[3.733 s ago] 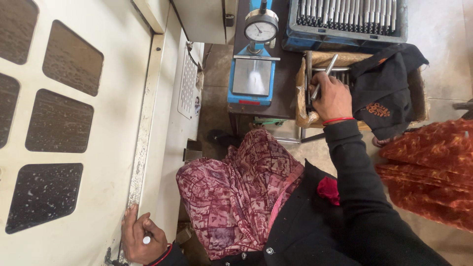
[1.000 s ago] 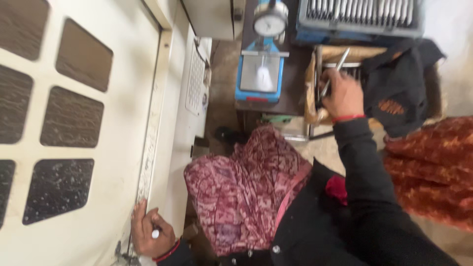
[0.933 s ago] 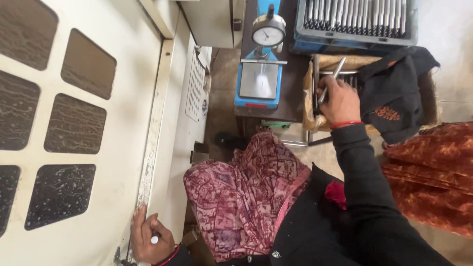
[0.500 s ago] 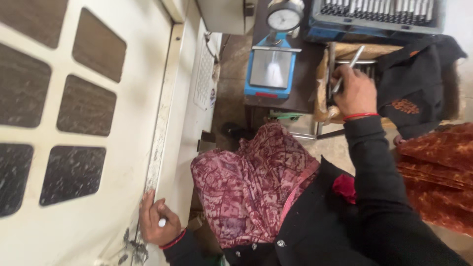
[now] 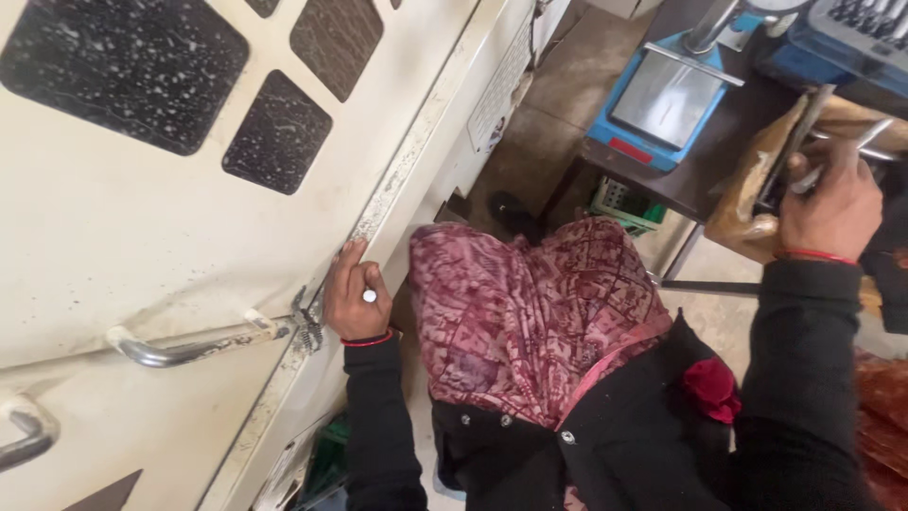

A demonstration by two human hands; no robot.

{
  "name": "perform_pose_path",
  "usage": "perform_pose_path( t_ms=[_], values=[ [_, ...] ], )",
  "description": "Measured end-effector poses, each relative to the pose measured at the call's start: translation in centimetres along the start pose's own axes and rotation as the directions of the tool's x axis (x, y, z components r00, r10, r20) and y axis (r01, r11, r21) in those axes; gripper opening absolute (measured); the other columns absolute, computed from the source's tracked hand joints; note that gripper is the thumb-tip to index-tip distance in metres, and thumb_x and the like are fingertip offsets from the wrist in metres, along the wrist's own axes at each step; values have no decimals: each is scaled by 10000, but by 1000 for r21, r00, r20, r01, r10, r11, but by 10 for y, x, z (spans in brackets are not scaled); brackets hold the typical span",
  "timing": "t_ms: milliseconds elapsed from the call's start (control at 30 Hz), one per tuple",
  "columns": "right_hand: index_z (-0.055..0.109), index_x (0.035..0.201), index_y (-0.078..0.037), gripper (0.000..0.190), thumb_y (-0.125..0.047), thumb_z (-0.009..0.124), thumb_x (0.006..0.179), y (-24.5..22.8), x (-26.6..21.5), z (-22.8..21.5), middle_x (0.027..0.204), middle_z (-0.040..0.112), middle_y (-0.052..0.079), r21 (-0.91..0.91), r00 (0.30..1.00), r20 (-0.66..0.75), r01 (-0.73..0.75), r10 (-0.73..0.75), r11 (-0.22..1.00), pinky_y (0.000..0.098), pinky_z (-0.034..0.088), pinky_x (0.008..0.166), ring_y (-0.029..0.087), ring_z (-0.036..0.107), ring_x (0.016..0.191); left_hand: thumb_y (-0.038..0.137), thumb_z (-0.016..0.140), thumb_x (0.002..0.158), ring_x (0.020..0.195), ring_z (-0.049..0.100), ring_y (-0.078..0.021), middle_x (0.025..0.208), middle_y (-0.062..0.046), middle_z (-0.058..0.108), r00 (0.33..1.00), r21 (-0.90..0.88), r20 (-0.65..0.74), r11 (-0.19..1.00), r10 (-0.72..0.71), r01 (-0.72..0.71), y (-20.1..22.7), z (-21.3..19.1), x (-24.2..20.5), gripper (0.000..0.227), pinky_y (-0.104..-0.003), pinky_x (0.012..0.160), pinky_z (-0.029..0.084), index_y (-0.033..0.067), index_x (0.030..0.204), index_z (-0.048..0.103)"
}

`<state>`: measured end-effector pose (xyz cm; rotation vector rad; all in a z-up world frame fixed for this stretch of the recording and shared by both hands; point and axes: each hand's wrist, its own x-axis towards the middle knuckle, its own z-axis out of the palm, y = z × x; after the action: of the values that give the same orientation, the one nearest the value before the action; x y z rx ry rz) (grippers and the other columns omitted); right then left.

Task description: The person picks up cylindrical metal rods from a cardboard box, places them into a machine, and then removes them. The person also uses a dial indicator to measure the rods and places them back into the box.

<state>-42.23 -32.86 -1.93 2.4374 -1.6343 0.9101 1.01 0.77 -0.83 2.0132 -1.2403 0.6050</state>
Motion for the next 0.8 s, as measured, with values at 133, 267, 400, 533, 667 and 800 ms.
perform_pose_path(
  t_ms=[133,267,400,533,667,800],
  values=[
    [612,1191,95,249,-149,634,1146,-5,0,-11,949,723,170,346,983,-156,-35,95,937,416,568,793,303,747,866,119,614,1046,1139,725,-315,1203,-82,741,1000,25,10,999,26,-26,0,3,0,217,-468,1024,572,38,872,713],
    [660,1090,29,232,-144,585,1224,-8,-5,-16,825,715,140,464,969,-34,-201,244,863,352,564,735,189,761,763,97,588,1050,1145,720,-328,1220,-90,734,999,3,25,1000,26,-26,3,1,-1,217,-470,1039,569,35,888,718],
    [712,1136,-28,108,-131,686,1112,-14,8,-18,849,710,143,367,960,14,-266,281,891,361,562,733,239,753,801,93,573,1053,1148,720,-338,1222,-96,735,999,21,20,999,31,-32,10,2,4,228,-481,1042,569,37,882,712],
    [708,1120,-39,166,-99,799,994,-16,10,-17,942,718,164,263,991,10,-129,131,956,384,547,759,309,735,860,104,556,1069,1151,723,-345,1226,-100,735,999,27,13,999,47,-47,10,2,6,252,-487,1039,572,41,890,721],
    [722,1119,-17,122,-21,748,1000,-6,6,-12,964,731,168,322,995,-67,-46,71,946,360,579,829,286,751,936,135,542,1091,1129,732,-341,1212,-95,744,999,44,-6,998,49,-49,13,3,5,295,-477,1021,582,43,877,723],
    [671,1178,22,102,-76,646,1164,16,3,-4,1004,724,122,754,896,-114,-203,428,624,281,587,785,171,725,873,154,532,1110,1125,733,-337,1200,-96,747,999,67,-13,996,52,-51,13,7,9,322,-467,1020,586,51,877,729]
  ],
)
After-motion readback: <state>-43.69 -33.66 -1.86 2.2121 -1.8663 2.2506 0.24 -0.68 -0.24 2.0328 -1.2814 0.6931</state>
